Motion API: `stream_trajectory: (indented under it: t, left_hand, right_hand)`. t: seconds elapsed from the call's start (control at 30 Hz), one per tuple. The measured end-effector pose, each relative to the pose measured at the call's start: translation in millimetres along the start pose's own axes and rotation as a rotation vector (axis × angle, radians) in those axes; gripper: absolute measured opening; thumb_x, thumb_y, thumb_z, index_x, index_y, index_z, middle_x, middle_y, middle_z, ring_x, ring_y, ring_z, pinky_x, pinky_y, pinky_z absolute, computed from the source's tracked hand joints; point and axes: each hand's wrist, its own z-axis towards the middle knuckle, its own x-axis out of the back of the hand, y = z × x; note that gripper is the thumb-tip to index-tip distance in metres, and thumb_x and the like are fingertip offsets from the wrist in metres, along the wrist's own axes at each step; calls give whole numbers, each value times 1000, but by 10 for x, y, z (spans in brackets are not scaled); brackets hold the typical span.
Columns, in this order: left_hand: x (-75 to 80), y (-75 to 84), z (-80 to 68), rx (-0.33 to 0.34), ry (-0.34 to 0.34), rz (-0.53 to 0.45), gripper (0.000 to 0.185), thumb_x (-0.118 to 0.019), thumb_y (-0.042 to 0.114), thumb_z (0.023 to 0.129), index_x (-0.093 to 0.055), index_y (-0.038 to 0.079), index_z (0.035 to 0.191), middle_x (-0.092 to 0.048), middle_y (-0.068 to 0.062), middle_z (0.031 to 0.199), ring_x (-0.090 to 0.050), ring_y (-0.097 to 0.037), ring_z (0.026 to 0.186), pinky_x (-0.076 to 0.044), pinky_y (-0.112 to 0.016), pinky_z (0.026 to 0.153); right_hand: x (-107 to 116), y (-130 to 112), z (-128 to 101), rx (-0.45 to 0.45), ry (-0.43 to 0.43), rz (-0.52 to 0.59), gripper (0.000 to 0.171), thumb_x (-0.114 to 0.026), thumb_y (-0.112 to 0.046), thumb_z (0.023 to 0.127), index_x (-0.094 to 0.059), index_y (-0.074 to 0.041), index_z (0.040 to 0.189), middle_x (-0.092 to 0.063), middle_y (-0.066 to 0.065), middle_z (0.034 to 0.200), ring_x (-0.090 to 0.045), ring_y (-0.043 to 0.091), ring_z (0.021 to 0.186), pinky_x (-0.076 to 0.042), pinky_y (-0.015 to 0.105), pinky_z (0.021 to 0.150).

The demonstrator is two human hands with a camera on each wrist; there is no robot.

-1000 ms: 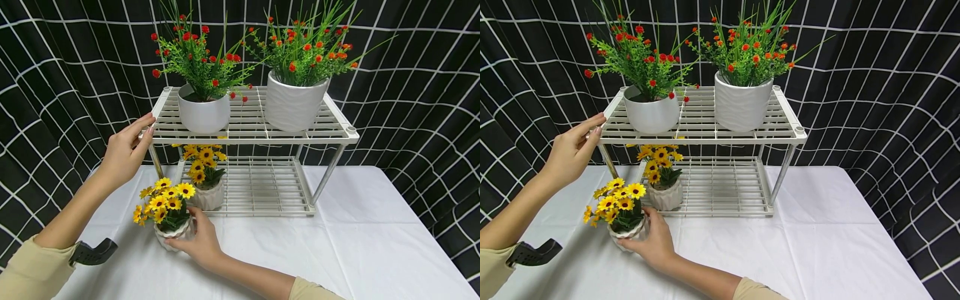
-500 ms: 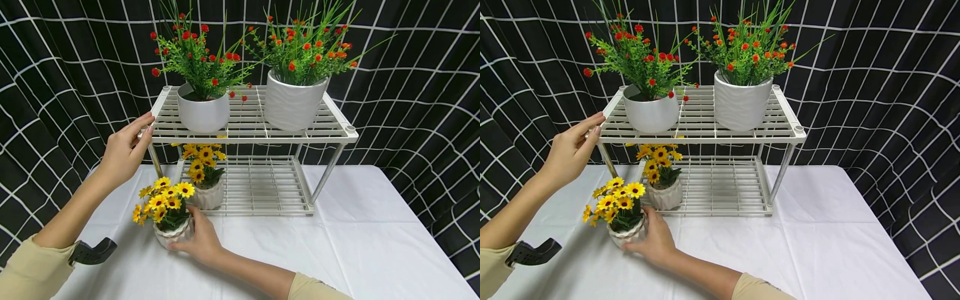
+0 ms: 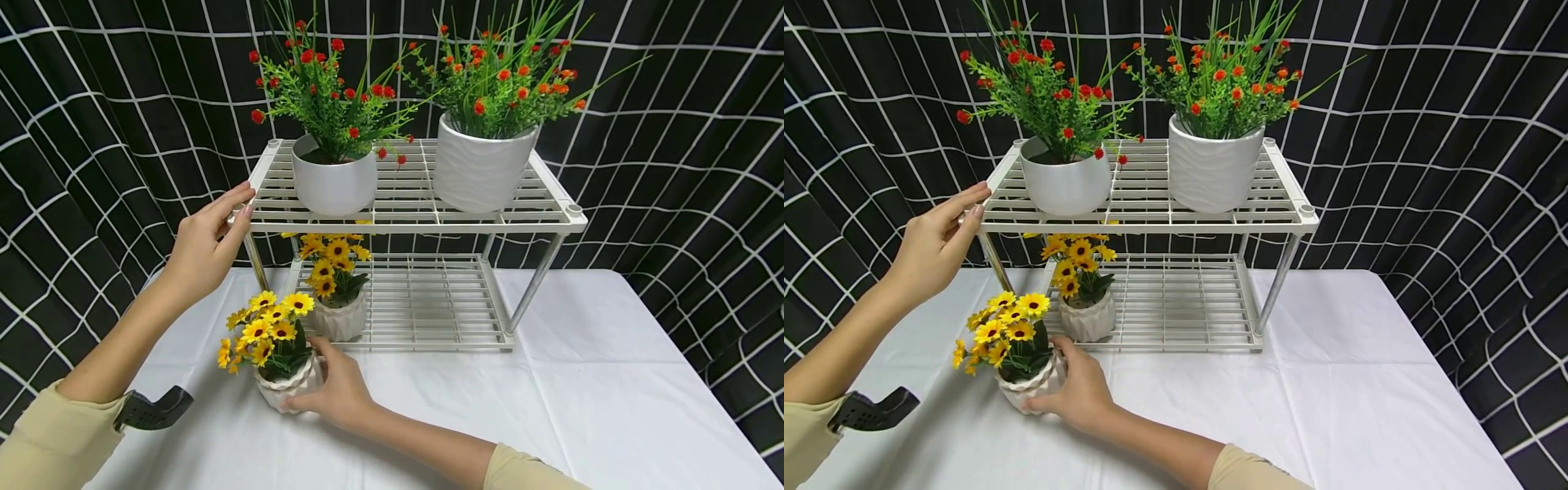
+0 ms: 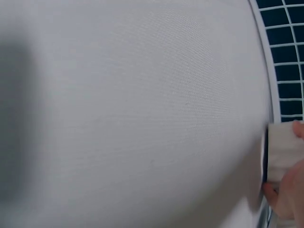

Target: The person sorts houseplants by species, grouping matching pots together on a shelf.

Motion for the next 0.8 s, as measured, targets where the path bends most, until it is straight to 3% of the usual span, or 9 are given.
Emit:
stream_trajectory:
  t: [0.23,0.4,0.53,0.67,0.8]
  left_hand:
    - [4,-9,4,12,-8,-13,45,-46,19,113,-54,-5,150,-47,-21,162,-62,-37,100,-39,-10,77]
    - [11,0,4,18,-15,-9,47,-45,23,114,-54,-3,151,-46,-19,163,-64,-39,113,-43,-15,84]
    - [13,7,7,8,-11,-10,47,-45,24,114,-54,-3,151,-47,-18,162,-64,-38,110,-43,-15,84]
    - [12,2,11,-4,-5,-15,47,-44,24,114,-55,-4,150,-48,-20,161,-59,-34,91,-38,-14,74]
    - [14,3,7,1,-7,-14,47,-44,24,113,-55,-3,150,-48,-20,161,-61,-35,96,-38,-12,77]
  right_hand:
    - [110,-10,-64,-6,-26,26,93,-100,-19,67,-56,-9,147,-69,10,133,-70,20,106,-55,26,91]
    - [206,-6,-121,-20,-45,47,94,-100,-17,67,-55,-7,148,-68,11,135,-73,28,108,-57,29,92]
    - [282,14,-175,-17,-52,29,96,-100,-18,67,-53,-6,149,-68,14,134,-73,32,109,-57,30,93]
    - [349,35,-225,-12,-56,19,100,-100,-18,67,-50,-5,152,-70,17,131,-72,33,107,-58,29,85]
    - [410,52,-271,-8,-56,20,100,-100,-20,68,-48,-5,153,-71,19,129,-71,32,106,-58,28,80]
